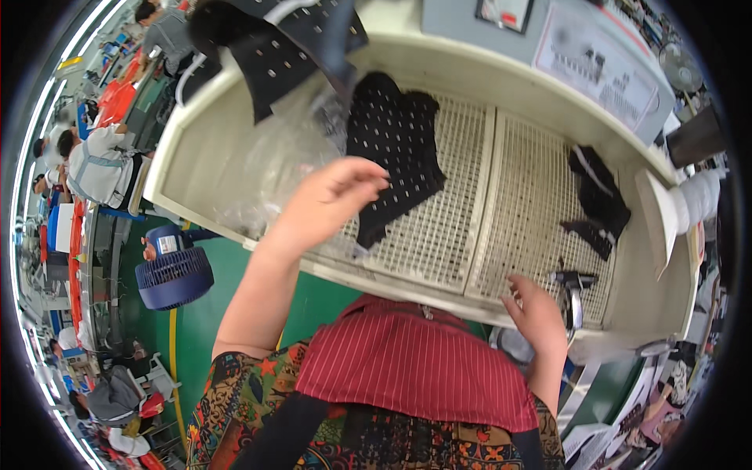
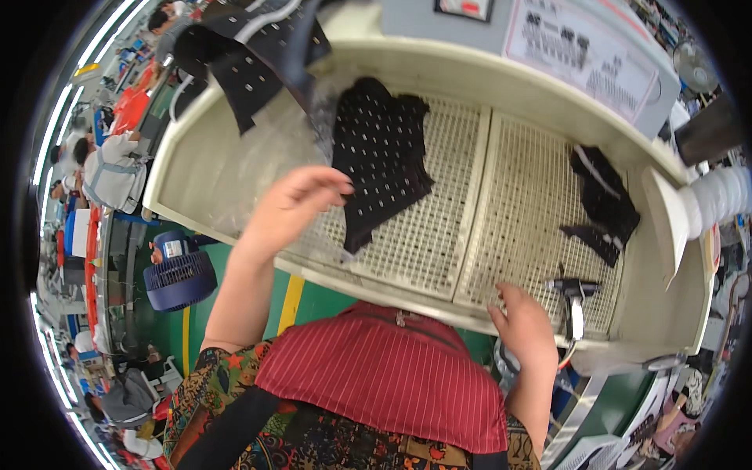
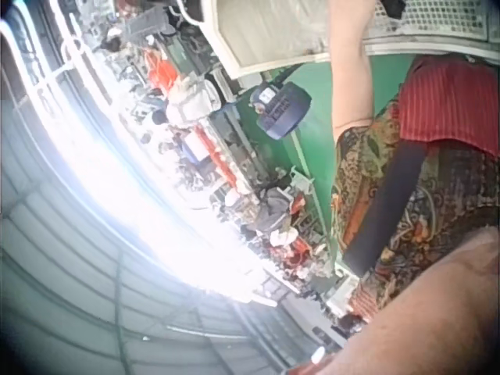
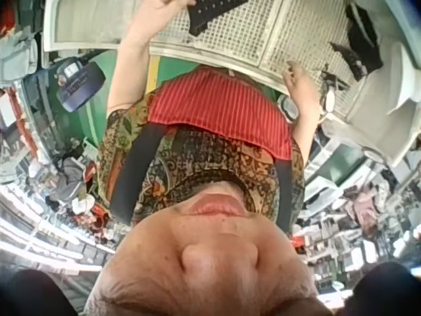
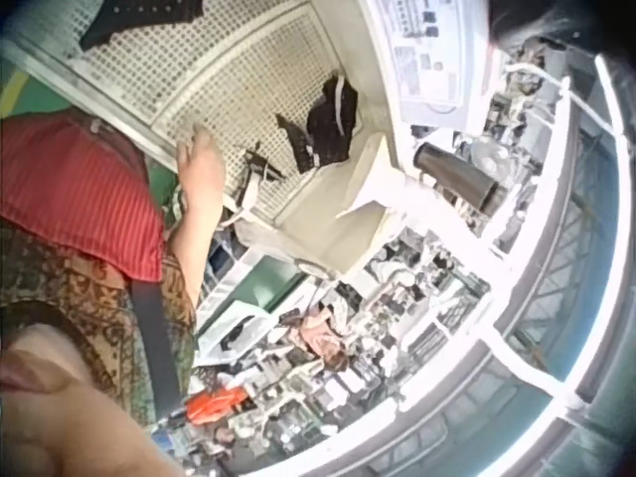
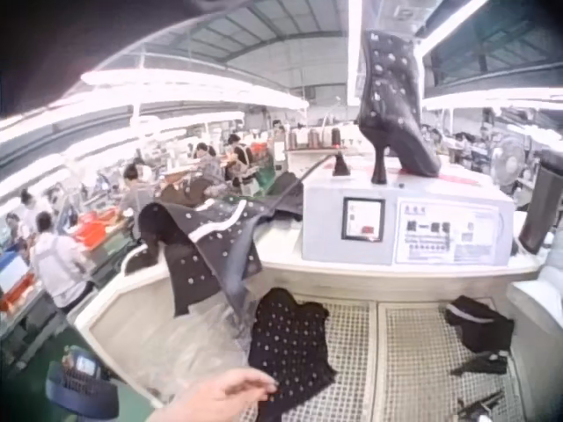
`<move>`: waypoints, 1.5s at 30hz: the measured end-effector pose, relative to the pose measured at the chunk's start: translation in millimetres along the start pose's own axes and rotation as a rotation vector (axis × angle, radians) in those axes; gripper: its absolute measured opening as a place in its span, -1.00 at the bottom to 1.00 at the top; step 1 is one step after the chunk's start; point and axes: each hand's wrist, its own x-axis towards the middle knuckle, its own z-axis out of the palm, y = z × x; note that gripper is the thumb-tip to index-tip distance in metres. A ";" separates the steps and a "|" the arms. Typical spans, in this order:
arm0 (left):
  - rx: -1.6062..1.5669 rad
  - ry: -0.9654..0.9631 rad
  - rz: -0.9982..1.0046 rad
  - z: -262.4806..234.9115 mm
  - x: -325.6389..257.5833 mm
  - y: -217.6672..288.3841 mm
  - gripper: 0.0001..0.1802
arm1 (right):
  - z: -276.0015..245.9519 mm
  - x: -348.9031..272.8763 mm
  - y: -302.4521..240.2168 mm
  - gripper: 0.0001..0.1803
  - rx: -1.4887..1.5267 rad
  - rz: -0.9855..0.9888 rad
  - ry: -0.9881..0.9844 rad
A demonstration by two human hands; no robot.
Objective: The person uses a hot glue gun to attach white strips to black fabric pieces with gold studs. They repeatedly pick up fabric pieces, apply glue to the edges, press the strips into place, and then place the finished items into a white basket.
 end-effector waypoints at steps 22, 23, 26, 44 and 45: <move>1.013 0.192 0.237 101.5 54.7 -142.9 -0.43 | 2.6 -88.8 182.4 -0.64 0.079 0.481 0.487; 0.953 0.205 0.215 101.5 52.6 -142.4 -0.49 | 4.8 -88.5 189.5 -0.63 0.035 0.477 0.482; 0.822 0.196 0.192 97.0 51.4 -142.0 -0.63 | 10.6 -84.0 201.5 -0.62 0.155 0.489 0.413; -0.410 0.346 -0.101 91.5 94.5 -50.4 -0.78 | -15.4 1.6 119.2 -0.63 0.835 0.157 0.255; -0.374 0.276 -0.128 103.1 88.3 -46.9 -0.82 | -18.4 20.7 103.5 -0.59 0.953 0.134 0.143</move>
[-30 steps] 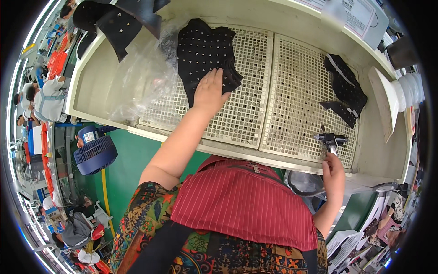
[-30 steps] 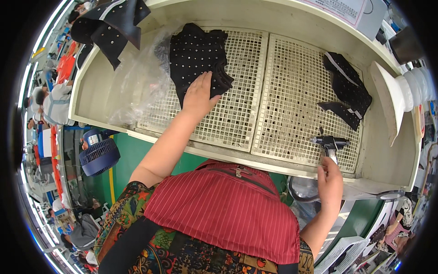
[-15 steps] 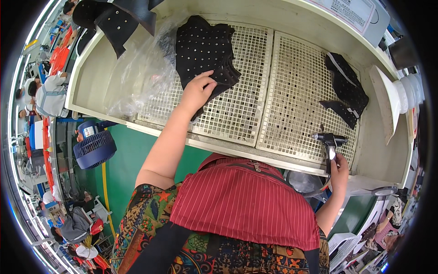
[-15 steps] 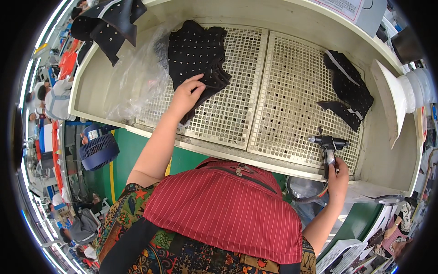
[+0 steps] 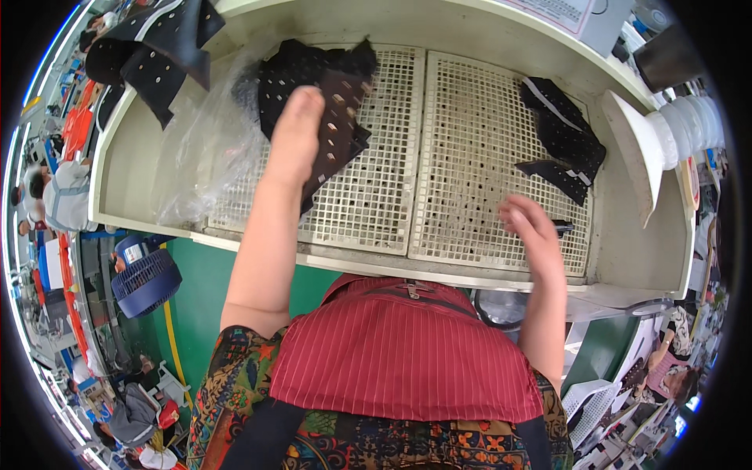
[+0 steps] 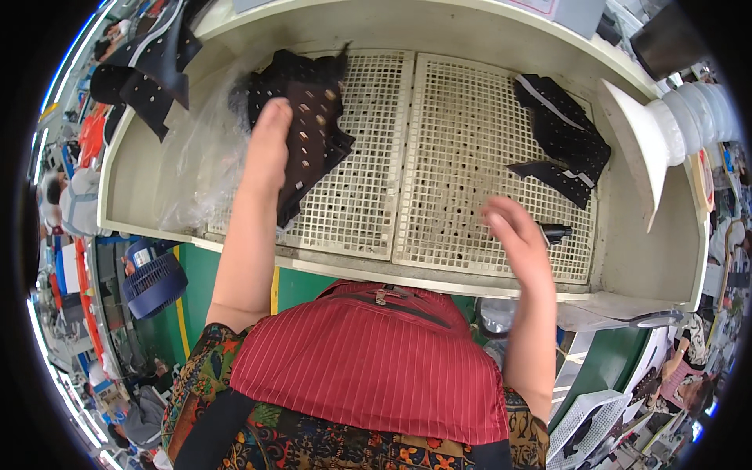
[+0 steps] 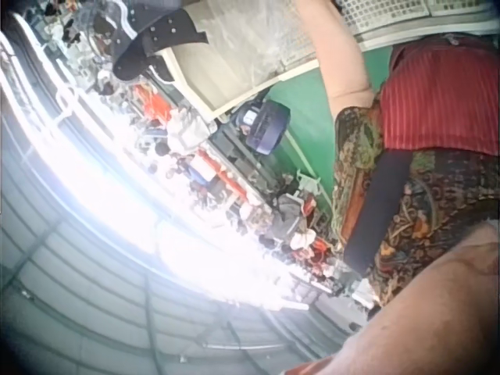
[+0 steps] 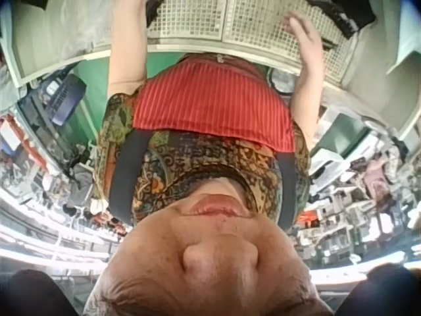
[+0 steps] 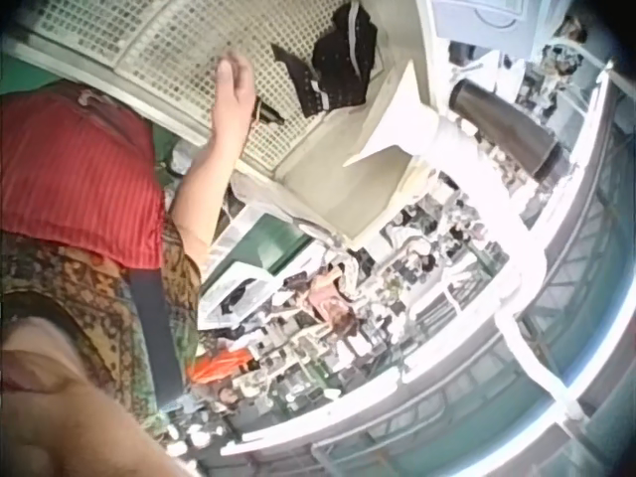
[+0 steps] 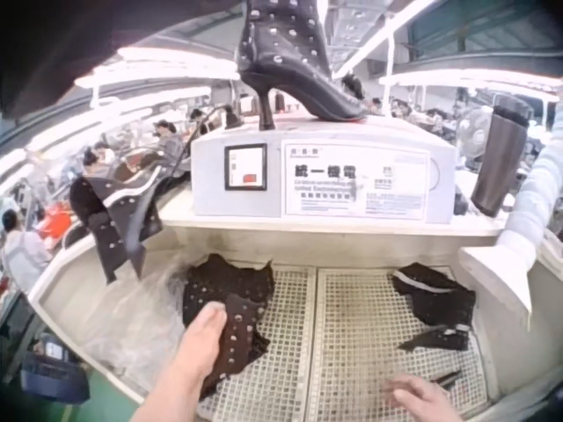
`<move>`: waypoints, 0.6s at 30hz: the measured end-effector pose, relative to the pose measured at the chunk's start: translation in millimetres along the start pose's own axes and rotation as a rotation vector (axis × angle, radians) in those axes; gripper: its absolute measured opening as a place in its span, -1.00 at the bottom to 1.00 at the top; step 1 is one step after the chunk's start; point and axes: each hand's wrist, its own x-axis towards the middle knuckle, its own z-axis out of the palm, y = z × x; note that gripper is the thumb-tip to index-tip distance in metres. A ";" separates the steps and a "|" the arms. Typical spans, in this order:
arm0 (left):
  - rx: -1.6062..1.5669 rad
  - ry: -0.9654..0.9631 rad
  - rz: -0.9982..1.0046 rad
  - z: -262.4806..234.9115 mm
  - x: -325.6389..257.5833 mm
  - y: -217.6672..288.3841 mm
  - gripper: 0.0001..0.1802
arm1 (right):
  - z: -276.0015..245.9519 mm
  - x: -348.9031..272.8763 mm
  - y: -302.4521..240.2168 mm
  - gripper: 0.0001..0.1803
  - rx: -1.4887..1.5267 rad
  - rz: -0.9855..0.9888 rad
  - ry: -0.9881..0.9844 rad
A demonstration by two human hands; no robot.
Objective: The person uses a hot glue gun to attach white strips to black fabric pieces with gold studs. They repeatedly pick up fabric pieces, apply glue to the edges, press the strips into place, and then place the finished items into a white basket.
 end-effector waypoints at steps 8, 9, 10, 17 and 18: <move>0.509 -0.563 -0.003 52.6 -49.5 -57.3 -0.84 | 76.4 135.7 1.6 -0.40 0.562 0.424 -0.211; 0.507 -0.567 -0.020 51.7 -54.5 -57.8 -0.84 | 82.4 145.0 1.0 -0.44 0.534 0.409 -0.233; 0.507 -0.583 0.009 51.0 -57.8 -57.4 -0.82 | 87.4 153.1 0.0 -0.49 0.506 0.394 -0.253; 0.506 -0.617 0.107 55.6 -57.7 -73.4 -0.78 | 105.6 184.8 -5.0 -0.45 0.470 0.221 -0.004; 0.527 -0.618 0.122 59.5 -55.2 -73.7 -0.78 | 104.6 186.7 -2.6 -0.42 0.414 0.060 0.085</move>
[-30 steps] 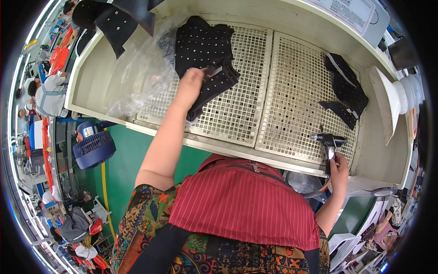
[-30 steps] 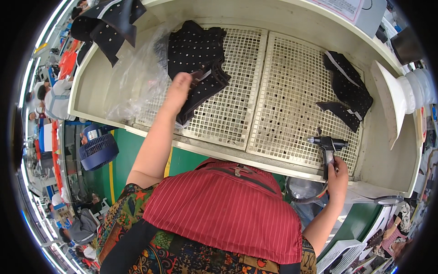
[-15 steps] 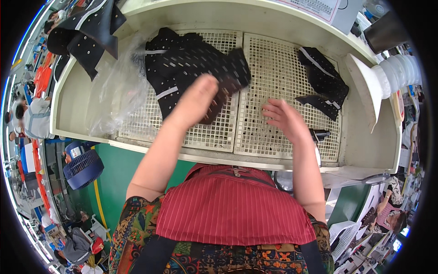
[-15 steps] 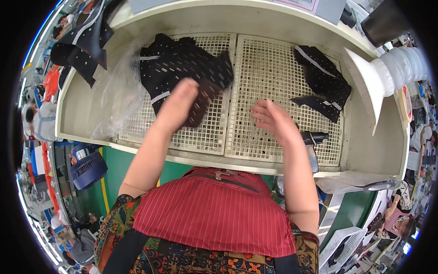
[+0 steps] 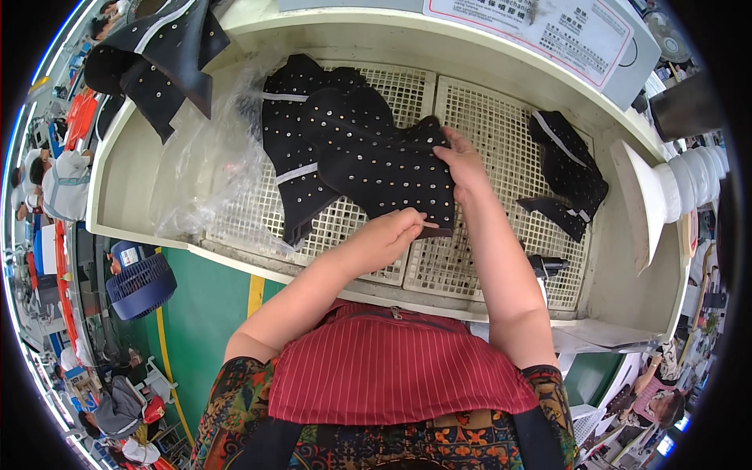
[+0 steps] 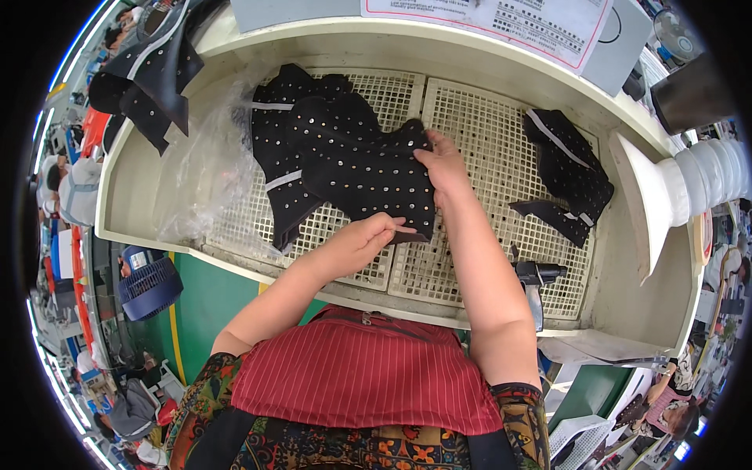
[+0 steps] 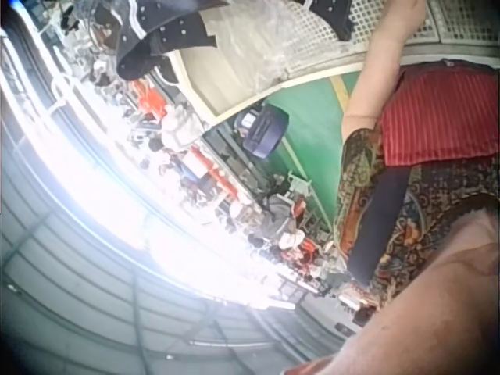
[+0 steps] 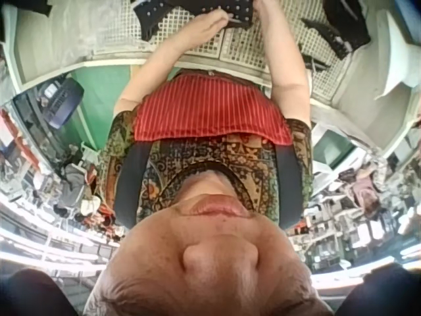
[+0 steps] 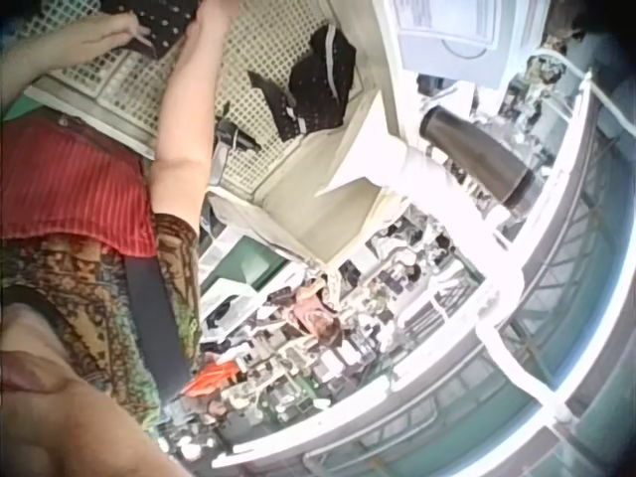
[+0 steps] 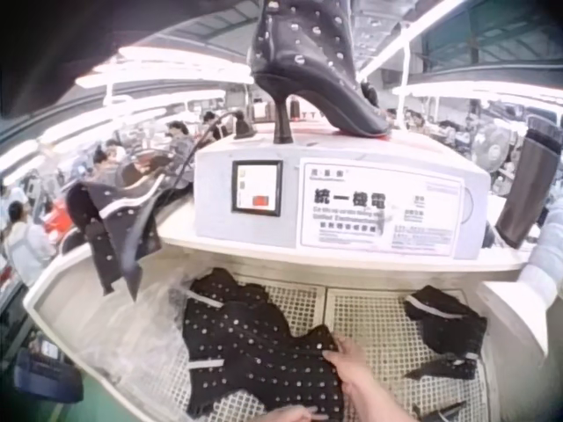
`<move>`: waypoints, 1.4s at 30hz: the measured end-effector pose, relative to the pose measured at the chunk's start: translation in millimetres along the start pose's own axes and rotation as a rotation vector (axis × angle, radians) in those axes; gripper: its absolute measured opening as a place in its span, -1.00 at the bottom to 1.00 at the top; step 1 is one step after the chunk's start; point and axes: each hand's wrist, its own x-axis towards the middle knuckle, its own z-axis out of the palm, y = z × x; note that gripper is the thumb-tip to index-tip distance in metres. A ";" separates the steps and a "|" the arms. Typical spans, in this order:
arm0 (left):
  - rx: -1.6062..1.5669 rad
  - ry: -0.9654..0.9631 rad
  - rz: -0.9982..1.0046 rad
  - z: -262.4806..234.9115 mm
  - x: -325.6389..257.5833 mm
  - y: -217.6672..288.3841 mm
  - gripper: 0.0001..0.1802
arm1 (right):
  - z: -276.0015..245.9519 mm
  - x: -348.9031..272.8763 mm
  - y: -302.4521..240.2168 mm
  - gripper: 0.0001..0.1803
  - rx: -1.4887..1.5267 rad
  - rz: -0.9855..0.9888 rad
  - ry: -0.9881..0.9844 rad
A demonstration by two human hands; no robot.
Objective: The person uses a hot glue gun to attach white strips to black fabric pieces with gold studs. They repeatedly pick up fabric pieces, apply glue to the edges, press the strips into place, and then place the finished items into a white basket.
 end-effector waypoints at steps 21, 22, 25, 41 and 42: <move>1.276 -0.196 -0.109 -71.7 133.9 13.9 -0.55 | -149.5 -171.3 -33.7 -0.63 -1.454 -0.368 0.532; 1.226 -0.152 -0.121 -67.7 129.4 0.1 -0.57 | -162.7 -186.2 -33.5 -0.68 -1.500 -0.327 0.581; 1.136 -0.022 -0.060 -60.3 119.5 -17.7 -0.60 | -193.3 -217.1 -23.1 -0.61 -1.542 0.011 0.567; 0.577 0.404 -0.021 -72.0 91.5 -29.9 -0.47 | -209.7 -211.9 5.6 -0.17 -0.132 0.358 0.125; 0.519 0.376 -0.033 -69.5 93.2 -26.4 -0.49 | -207.6 -216.8 3.7 -0.18 -0.089 0.349 0.135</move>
